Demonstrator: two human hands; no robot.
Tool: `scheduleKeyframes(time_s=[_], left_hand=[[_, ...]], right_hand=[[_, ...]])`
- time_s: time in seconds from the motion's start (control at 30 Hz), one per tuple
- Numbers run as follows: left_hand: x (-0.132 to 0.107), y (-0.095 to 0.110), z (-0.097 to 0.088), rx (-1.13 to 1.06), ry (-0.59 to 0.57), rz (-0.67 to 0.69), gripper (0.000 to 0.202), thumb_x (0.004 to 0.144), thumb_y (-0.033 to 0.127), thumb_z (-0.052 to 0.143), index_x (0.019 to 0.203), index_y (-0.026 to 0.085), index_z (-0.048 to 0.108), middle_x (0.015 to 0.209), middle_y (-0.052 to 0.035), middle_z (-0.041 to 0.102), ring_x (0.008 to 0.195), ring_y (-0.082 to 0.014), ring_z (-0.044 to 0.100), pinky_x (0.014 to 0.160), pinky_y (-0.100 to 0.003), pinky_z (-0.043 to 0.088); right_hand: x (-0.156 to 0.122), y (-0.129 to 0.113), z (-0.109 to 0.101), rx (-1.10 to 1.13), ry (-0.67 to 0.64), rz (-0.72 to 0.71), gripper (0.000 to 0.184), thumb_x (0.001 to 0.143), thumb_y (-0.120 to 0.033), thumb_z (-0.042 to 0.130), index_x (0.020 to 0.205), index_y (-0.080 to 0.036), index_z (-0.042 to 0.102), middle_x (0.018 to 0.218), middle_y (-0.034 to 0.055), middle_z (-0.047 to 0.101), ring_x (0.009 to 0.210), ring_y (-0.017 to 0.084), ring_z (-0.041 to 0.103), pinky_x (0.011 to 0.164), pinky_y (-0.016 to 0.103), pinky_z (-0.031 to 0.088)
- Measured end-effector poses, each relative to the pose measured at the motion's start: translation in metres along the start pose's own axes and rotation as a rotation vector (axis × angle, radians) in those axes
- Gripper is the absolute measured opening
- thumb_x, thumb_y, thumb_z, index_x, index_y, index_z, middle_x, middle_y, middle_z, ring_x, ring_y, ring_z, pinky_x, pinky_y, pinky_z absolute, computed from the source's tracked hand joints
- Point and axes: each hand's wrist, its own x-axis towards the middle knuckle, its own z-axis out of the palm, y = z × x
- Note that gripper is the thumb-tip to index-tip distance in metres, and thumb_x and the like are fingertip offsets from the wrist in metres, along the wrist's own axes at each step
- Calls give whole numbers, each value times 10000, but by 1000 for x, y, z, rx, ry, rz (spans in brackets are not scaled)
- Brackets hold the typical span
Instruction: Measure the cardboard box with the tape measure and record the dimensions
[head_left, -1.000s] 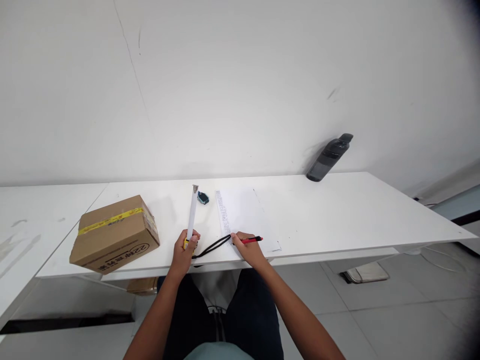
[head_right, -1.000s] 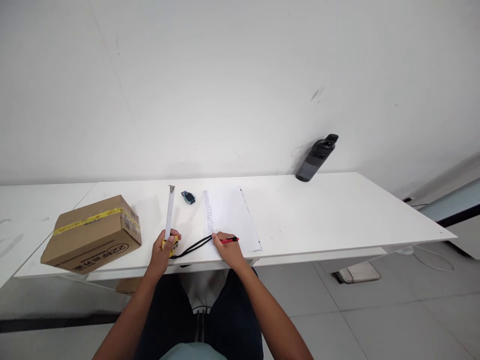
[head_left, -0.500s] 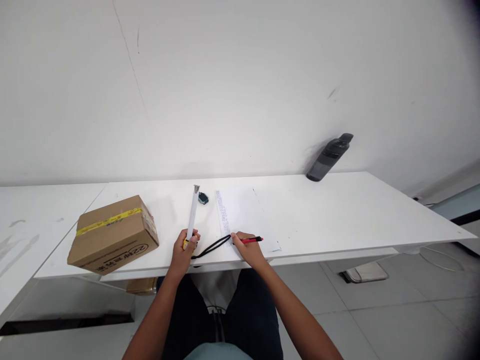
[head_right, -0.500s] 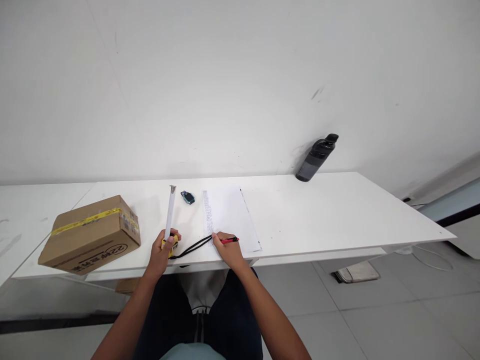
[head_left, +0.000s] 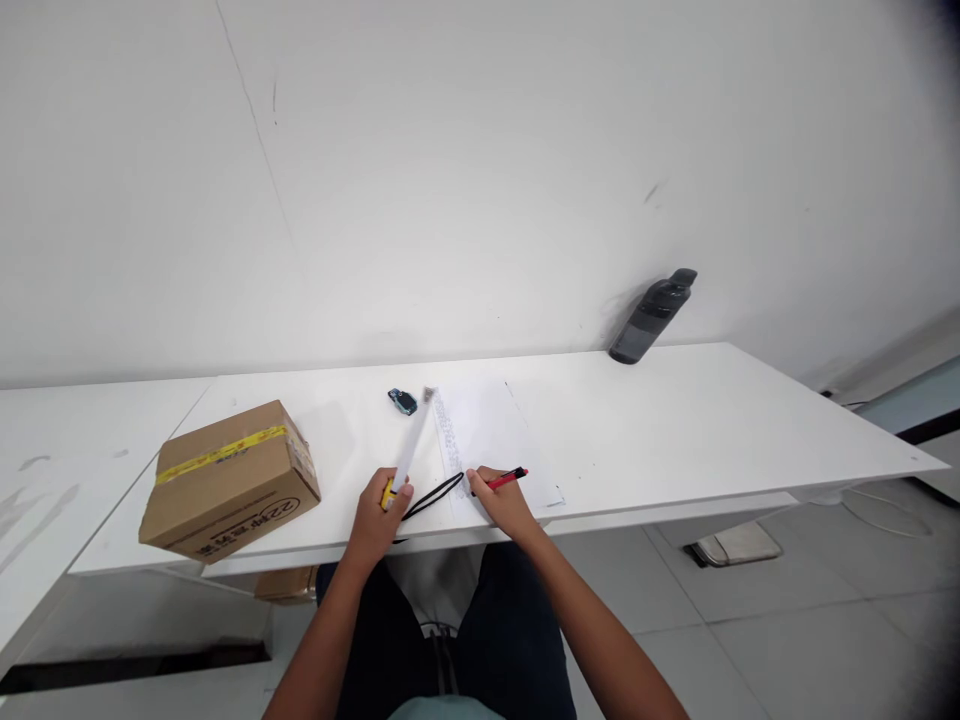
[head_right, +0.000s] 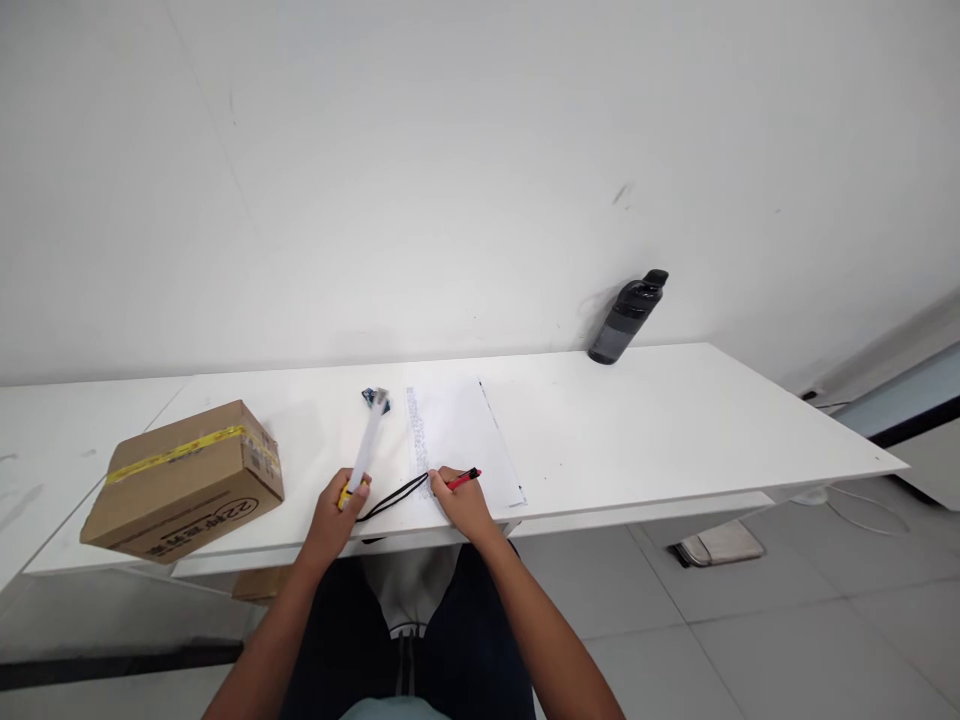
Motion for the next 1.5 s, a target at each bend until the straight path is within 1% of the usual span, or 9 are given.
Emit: scheduleKeyframes(time_s=[0.2,0.3,0.43,0.7,0.9,1.03,1.13,1.27,1.5], left_hand=[[-2,4,4,154,-10,52,317,858,491,544,978,205,606,872,-23,622,812,-198,585,763,-325,460],[-2,2,1,99,24,35,346,855,510,549,995,200,615,857,-27,647,780,-202,600,741,-333,472],[-4,-1,-2,-6,76,62,425,859,579,520,1005,195,630,966,-78,695,911,-249,643,840,-399,493],[-43,22,0,-168,158,213,640,901,688,267,1300,265,534,1447,-123,494,1329,-300,461,1047,-488,438],[-71,53,-104,540,674,393,532,810,536,605,1290,319,530,1457,-80,468,1444,-354,250,1180,-581,170],[-65,45,-188,696,872,157,506,865,535,484,1280,259,568,1474,-99,439,1450,-350,229,1182,-563,178],[-56,24,-213,550,853,-76,565,876,551,459,1301,195,564,1507,-150,383,1442,-371,243,1154,-584,234],[-58,13,-198,317,712,-113,568,923,523,419,1399,215,466,1415,-127,516,1343,-282,448,1116,-481,363],[-55,31,-163,511,789,-212,598,910,507,459,1452,257,429,1603,-112,226,1456,-343,236,1147,-530,279]], right_hand=[[3,0,8,-181,159,-104,297,915,-369,429,861,-191,660,850,62,626,765,196,598,696,304,453],[7,2,20,-310,313,-94,426,863,-247,422,1249,-155,577,1204,166,565,976,260,608,792,395,487],[-1,-11,39,-146,405,-69,491,872,-311,458,1340,-167,491,1306,184,527,1078,296,579,887,488,479],[-58,-77,86,752,-313,5,579,836,-627,580,1284,-270,490,948,46,647,697,177,611,604,311,506],[-48,-106,104,606,44,69,656,745,-500,741,1274,-243,450,939,51,658,767,209,653,635,313,541],[-30,-142,129,388,203,-192,551,795,-455,692,1262,-226,508,1048,103,658,881,237,675,695,320,572],[-21,-177,149,140,172,-516,409,884,-388,584,1254,-215,574,1018,112,656,856,225,672,706,314,570],[-20,-202,168,-203,110,-705,411,918,-291,466,1304,-208,582,929,108,642,726,218,651,587,308,553],[-31,-200,163,-265,98,-670,424,896,-272,479,1307,-211,568,960,112,640,749,224,644,612,322,559]])
